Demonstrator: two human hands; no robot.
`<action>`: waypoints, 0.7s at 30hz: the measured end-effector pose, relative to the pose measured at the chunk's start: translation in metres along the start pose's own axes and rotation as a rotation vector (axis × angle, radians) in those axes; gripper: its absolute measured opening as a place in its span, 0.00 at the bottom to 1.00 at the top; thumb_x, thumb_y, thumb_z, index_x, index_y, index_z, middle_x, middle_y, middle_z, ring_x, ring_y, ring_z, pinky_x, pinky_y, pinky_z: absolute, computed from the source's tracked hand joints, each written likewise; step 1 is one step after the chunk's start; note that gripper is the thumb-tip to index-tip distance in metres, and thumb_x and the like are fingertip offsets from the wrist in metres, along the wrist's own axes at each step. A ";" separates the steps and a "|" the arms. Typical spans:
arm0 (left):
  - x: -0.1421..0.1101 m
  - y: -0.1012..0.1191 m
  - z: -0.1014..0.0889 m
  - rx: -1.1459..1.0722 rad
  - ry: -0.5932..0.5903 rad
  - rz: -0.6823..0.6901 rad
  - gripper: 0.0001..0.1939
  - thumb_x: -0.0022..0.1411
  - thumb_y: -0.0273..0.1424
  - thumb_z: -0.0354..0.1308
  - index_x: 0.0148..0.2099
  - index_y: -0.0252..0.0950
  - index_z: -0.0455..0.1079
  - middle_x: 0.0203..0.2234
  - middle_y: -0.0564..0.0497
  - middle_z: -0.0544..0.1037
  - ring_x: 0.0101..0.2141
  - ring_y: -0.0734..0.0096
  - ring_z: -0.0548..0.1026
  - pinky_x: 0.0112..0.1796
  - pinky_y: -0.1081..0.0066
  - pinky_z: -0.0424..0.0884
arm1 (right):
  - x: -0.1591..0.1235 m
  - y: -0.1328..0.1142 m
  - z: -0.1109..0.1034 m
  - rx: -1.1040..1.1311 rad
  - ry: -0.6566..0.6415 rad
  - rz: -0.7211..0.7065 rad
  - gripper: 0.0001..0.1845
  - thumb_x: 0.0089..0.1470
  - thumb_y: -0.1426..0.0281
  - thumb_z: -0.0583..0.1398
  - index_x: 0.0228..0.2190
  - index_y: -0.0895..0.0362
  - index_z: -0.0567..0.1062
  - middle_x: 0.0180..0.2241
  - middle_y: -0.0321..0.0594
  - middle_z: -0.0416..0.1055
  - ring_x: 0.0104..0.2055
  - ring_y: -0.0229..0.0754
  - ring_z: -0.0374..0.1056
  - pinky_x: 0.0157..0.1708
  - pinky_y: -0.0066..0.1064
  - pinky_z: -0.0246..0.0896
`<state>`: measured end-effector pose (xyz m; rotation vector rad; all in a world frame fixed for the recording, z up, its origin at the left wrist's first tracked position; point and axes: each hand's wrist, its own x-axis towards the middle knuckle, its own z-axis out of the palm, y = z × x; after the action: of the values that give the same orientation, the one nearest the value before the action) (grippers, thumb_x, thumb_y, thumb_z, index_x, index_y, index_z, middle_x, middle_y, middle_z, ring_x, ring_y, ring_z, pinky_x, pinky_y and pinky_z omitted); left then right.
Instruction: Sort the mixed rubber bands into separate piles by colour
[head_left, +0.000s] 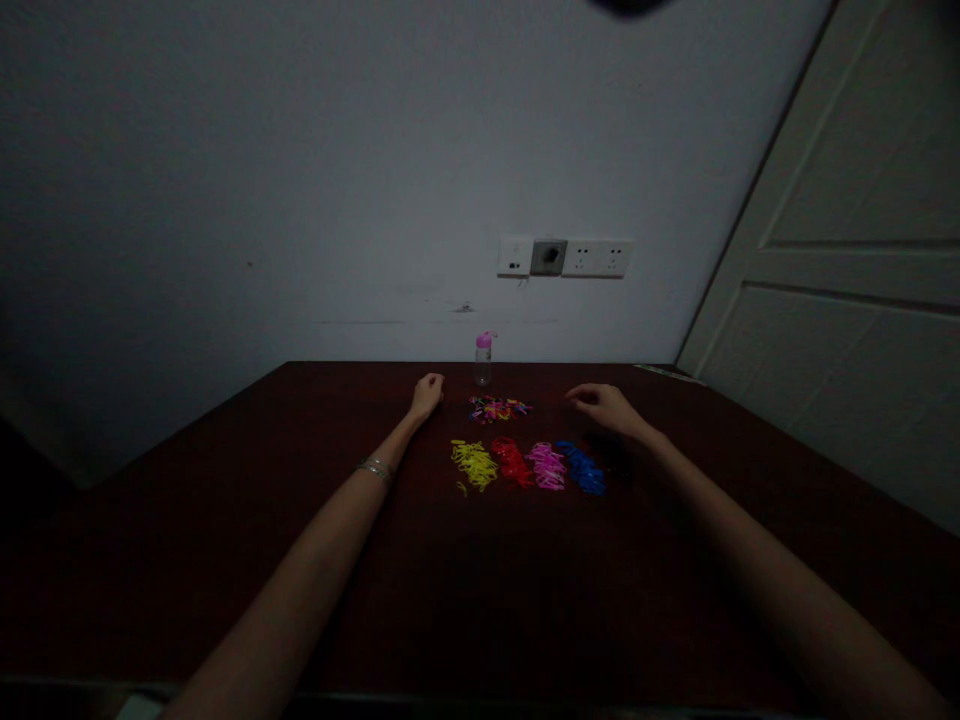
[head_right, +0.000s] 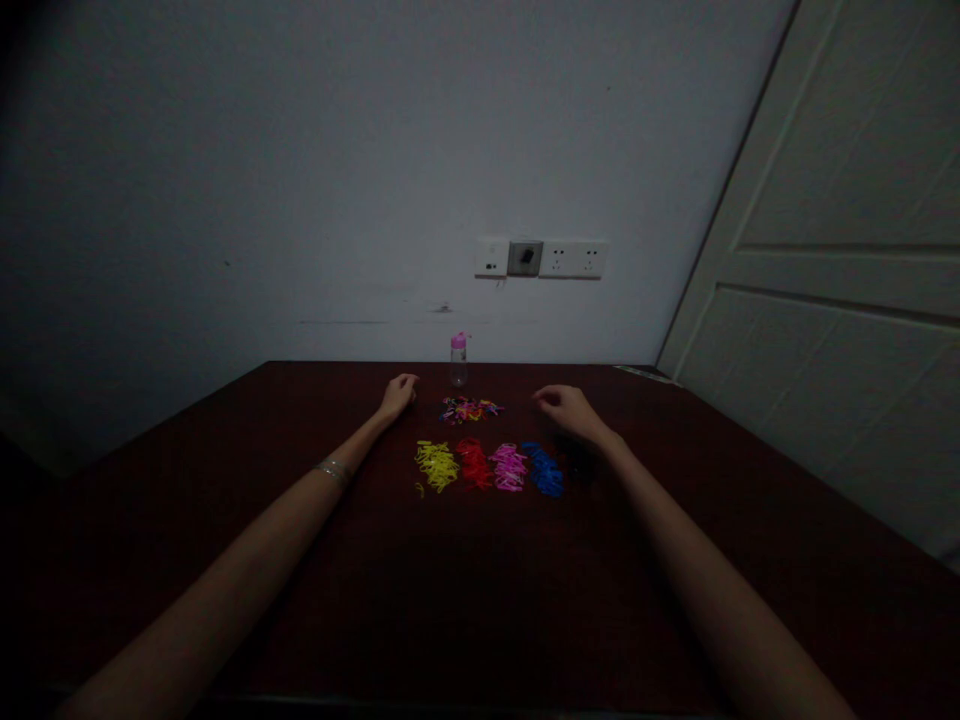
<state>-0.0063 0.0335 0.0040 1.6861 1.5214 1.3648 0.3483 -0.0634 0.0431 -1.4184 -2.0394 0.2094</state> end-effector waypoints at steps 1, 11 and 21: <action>0.000 0.000 0.000 0.003 0.000 0.005 0.15 0.58 0.32 0.45 0.38 0.30 0.69 0.11 0.57 0.62 0.17 0.76 0.63 0.24 0.77 0.59 | 0.007 -0.005 0.004 -0.018 -0.026 -0.031 0.14 0.48 0.71 0.54 0.35 0.59 0.75 0.37 0.44 0.73 0.39 0.43 0.68 0.42 0.32 0.60; -0.003 0.002 -0.002 0.027 -0.024 0.018 0.16 0.58 0.34 0.43 0.38 0.30 0.68 0.11 0.57 0.62 0.17 0.76 0.63 0.22 0.77 0.58 | 0.045 -0.009 0.065 -0.149 -0.169 -0.080 0.22 0.42 0.81 0.56 0.41 0.59 0.72 0.41 0.44 0.71 0.42 0.42 0.66 0.43 0.29 0.58; -0.004 0.001 -0.003 0.038 -0.042 0.048 0.17 0.58 0.36 0.43 0.35 0.31 0.69 0.11 0.57 0.62 0.16 0.76 0.63 0.23 0.77 0.58 | 0.049 -0.007 0.073 -0.093 -0.130 -0.084 0.18 0.47 0.78 0.55 0.42 0.61 0.71 0.32 0.43 0.72 0.33 0.38 0.66 0.36 0.27 0.59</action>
<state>-0.0078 0.0284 0.0049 1.7734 1.5017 1.3239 0.2896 -0.0065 0.0096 -1.4039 -2.2361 0.1776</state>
